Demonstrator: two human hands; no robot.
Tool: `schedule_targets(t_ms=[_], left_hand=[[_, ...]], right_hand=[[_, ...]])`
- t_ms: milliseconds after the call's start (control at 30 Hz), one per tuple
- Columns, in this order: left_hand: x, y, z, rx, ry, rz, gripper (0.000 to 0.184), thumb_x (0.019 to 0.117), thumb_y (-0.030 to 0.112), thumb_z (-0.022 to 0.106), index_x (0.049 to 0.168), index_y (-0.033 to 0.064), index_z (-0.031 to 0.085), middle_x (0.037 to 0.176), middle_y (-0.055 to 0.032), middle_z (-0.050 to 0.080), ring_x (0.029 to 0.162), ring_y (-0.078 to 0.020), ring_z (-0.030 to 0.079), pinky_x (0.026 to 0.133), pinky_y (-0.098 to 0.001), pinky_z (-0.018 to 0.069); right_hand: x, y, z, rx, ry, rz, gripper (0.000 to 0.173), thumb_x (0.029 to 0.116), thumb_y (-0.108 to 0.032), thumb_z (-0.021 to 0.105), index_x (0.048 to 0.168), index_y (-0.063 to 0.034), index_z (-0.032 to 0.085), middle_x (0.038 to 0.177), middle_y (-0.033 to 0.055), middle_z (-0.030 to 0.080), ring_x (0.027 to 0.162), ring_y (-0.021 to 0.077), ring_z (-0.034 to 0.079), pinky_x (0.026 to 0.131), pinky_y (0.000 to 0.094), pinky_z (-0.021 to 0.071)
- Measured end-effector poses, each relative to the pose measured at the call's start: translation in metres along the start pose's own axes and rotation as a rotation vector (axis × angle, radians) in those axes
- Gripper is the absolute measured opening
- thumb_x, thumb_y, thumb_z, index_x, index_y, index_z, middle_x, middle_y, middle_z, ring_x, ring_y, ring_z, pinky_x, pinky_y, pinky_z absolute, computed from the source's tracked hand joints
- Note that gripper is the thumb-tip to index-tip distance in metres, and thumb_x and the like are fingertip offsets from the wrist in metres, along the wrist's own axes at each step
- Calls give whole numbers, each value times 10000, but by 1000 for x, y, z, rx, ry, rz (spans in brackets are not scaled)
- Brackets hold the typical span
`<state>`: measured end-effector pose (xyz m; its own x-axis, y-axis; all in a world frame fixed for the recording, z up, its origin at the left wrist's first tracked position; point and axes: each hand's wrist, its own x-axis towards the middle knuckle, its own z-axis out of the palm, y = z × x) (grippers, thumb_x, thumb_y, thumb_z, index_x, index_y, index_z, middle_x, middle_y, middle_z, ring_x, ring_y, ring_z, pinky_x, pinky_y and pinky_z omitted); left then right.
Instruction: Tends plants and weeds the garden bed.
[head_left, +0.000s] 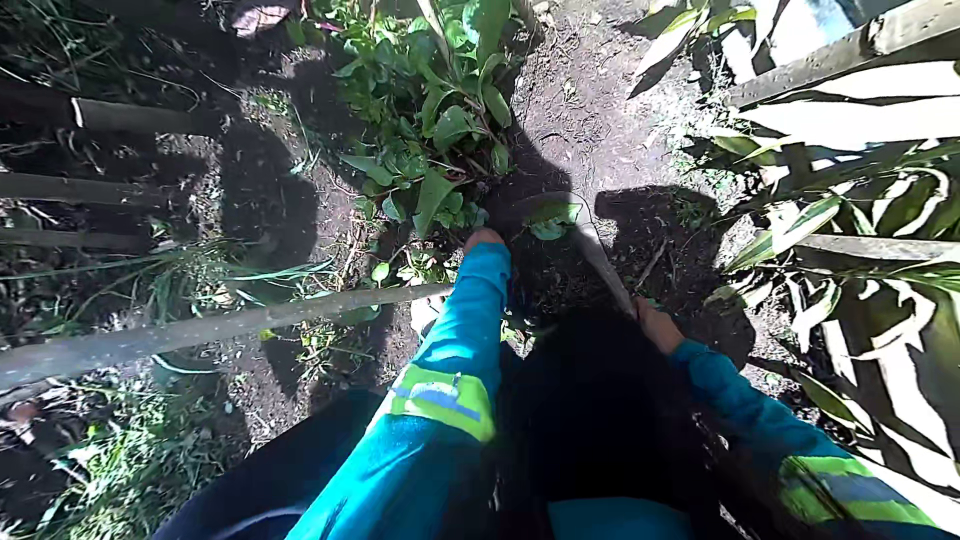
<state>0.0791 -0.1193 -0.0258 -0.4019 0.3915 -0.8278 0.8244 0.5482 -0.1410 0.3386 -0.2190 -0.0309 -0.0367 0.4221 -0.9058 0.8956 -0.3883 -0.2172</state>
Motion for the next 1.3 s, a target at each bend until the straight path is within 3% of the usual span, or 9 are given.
schedule_targets(t_ms=[100,233,367,533,767,933,1100,1200,1300], left_hand=[[39,8,21,-140,172,-42,585,1022,219,592,1504,-59,413,1478,-287,518,1362,-409,543,1083,-535,483],[58,-4,26,-155,242,-103,469,1085,190,449,1454,-99,463,1461,-298,537,1336,-417,565,1069,-547,480],[66,-12,23,-118,168,-147,565,1048,381,547,1437,-29,526,1462,-252,556,1346,-399,560,1060,-587,474],[44,0,18,118,48,106,441,1094,290,459,1310,-52,634,1390,-297,599,1327,-466,558,1062,-652,446],[-42,58,41,260,-139,636,445,1080,249,537,1451,4,542,1410,-273,589,1311,-438,576,1077,-624,448],[-66,36,23,220,-32,515,353,1041,171,568,1367,45,620,1305,-242,663,1214,-421,643,975,-641,506],[-78,13,-64,232,130,358,358,1055,171,550,1321,-58,618,1353,-306,613,1297,-471,576,1040,-660,453],[-37,40,-99,-140,407,476,375,1064,129,475,1401,7,586,1388,-268,610,1321,-437,573,1092,-624,440],[27,84,-105,-144,349,546,399,1067,125,481,1440,5,556,1440,-274,574,1381,-431,524,1150,-588,394]], right_hand=[[-5,0,-11,101,76,13,612,1013,-134,607,1527,59,337,1305,354,597,1218,486,605,1039,609,454],[-19,30,-7,176,187,13,599,983,-107,626,1495,78,377,1231,361,624,1152,496,630,994,618,471],[-45,60,2,213,235,60,573,973,-90,631,1466,86,399,1152,367,640,1083,508,646,943,637,482],[-47,74,4,263,301,87,551,982,-85,637,1460,77,415,1122,356,653,1048,508,657,922,636,492],[48,-17,-82,483,429,-10,580,1032,-145,596,1506,68,338,1197,366,627,1044,497,674,915,641,530],[113,-41,-109,297,413,5,617,967,-123,661,1496,69,409,1353,365,574,1268,516,573,1046,679,445],[48,38,-79,193,389,67,602,1012,-132,630,1518,45,356,1247,381,614,1151,544,626,973,687,477],[1,52,-56,188,441,90,543,1044,-152,558,1518,27,362,1197,364,641,1127,538,639,961,682,480],[-33,78,-10,236,553,102,555,1023,-147,584,1498,68,392,1131,377,662,1046,558,666,908,701,492]])
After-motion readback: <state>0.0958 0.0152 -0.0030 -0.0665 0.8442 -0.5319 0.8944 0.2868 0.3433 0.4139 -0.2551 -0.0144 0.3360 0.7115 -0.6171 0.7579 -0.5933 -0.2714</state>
